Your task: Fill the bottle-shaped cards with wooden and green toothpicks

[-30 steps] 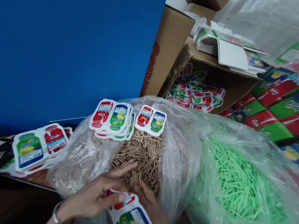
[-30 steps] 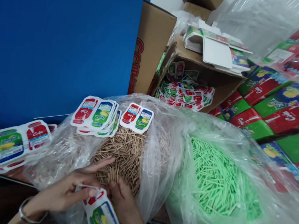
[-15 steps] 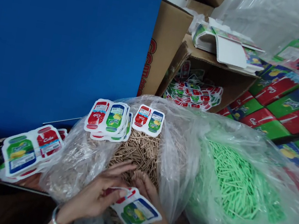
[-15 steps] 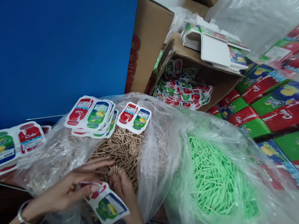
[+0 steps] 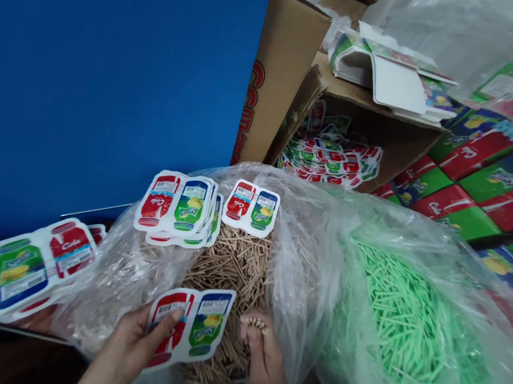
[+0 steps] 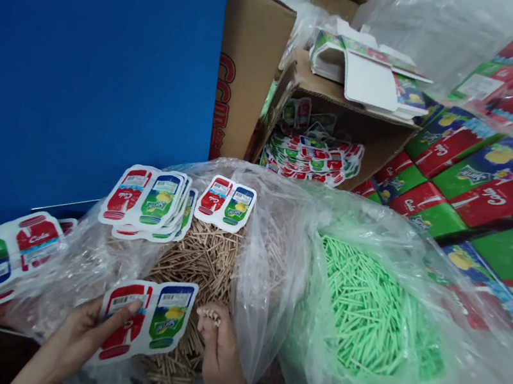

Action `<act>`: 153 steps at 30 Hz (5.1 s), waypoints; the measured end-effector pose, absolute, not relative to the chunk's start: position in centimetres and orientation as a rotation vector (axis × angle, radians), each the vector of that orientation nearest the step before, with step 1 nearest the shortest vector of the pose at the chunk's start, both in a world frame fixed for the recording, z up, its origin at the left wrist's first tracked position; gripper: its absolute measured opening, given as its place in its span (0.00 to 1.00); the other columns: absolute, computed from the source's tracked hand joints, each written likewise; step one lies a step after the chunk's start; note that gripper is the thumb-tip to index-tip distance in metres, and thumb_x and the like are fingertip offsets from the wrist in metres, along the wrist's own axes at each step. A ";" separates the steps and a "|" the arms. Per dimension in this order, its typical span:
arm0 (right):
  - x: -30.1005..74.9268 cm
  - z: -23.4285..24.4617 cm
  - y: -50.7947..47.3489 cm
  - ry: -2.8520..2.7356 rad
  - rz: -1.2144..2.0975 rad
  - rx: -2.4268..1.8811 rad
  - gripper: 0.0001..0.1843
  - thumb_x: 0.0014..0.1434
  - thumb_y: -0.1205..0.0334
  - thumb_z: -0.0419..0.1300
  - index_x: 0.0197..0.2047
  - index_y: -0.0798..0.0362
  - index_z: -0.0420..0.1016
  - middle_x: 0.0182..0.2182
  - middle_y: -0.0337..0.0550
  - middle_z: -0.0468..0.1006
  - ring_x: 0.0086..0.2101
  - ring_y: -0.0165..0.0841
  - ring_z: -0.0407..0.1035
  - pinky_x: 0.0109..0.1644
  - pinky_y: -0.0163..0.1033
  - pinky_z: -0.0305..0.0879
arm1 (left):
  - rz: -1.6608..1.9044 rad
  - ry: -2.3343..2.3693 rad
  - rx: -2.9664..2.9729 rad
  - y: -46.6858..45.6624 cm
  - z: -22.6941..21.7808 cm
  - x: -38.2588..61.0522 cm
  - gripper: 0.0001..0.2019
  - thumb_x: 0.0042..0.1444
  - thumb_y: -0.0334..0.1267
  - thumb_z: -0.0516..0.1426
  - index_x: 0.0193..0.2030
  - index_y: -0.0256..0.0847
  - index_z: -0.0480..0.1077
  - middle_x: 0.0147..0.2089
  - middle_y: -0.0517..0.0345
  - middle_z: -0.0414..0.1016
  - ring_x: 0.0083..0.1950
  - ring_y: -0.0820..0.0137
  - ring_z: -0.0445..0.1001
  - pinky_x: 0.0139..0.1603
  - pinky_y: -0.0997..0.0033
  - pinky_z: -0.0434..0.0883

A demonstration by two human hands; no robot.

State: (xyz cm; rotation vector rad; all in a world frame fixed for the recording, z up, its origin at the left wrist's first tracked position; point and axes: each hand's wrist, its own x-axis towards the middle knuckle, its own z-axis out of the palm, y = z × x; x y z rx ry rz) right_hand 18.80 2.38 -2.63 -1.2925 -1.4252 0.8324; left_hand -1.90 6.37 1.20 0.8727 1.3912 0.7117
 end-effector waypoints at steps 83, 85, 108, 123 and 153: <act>15.9 2.1 5.2 -0.766 1.214 -1.260 0.17 0.58 0.44 0.53 0.35 0.50 0.68 0.26 0.39 0.76 0.28 0.35 0.74 0.31 0.38 0.71 | 0.551 1.026 1.824 7.6 0.1 1.1 0.04 0.51 0.34 0.61 0.34 0.43 0.78 0.31 0.58 0.79 0.33 0.68 0.75 0.34 0.76 0.68; 15.7 2.0 5.2 -0.876 1.163 -1.294 0.17 0.60 0.45 0.51 0.35 0.50 0.69 0.26 0.40 0.77 0.30 0.35 0.75 0.36 0.39 0.72 | 0.577 1.023 1.791 7.6 0.0 1.3 0.04 0.50 0.34 0.61 0.33 0.43 0.78 0.30 0.58 0.79 0.32 0.68 0.75 0.34 0.76 0.68; 15.4 1.7 5.1 -1.096 1.116 -1.377 0.16 0.64 0.51 0.45 0.39 0.51 0.69 0.33 0.44 0.79 0.35 0.33 0.73 0.44 0.40 0.67 | 0.515 0.971 1.525 7.7 0.3 0.8 0.06 0.52 0.37 0.59 0.32 0.38 0.75 0.32 0.58 0.77 0.34 0.68 0.72 0.36 0.76 0.67; 18.3 4.3 3.3 -1.750 0.758 -1.251 0.33 0.64 0.69 0.45 0.68 0.42 0.36 0.63 0.44 0.58 0.60 0.37 0.56 0.60 0.48 0.59 | 0.602 0.882 1.194 7.1 0.6 0.7 0.24 0.56 0.55 0.51 0.30 0.36 0.75 0.25 0.58 0.74 0.27 0.71 0.67 0.30 0.75 0.65; 17.8 0.4 1.1 -1.176 0.056 -1.737 0.16 0.62 0.58 0.52 0.52 0.51 0.69 0.45 0.46 0.79 0.41 0.37 0.75 0.42 0.35 0.73 | 0.632 0.938 0.613 6.9 2.3 6.4 0.34 0.35 0.46 0.70 0.51 0.39 0.68 0.36 0.53 0.82 0.41 0.58 0.78 0.42 0.67 0.74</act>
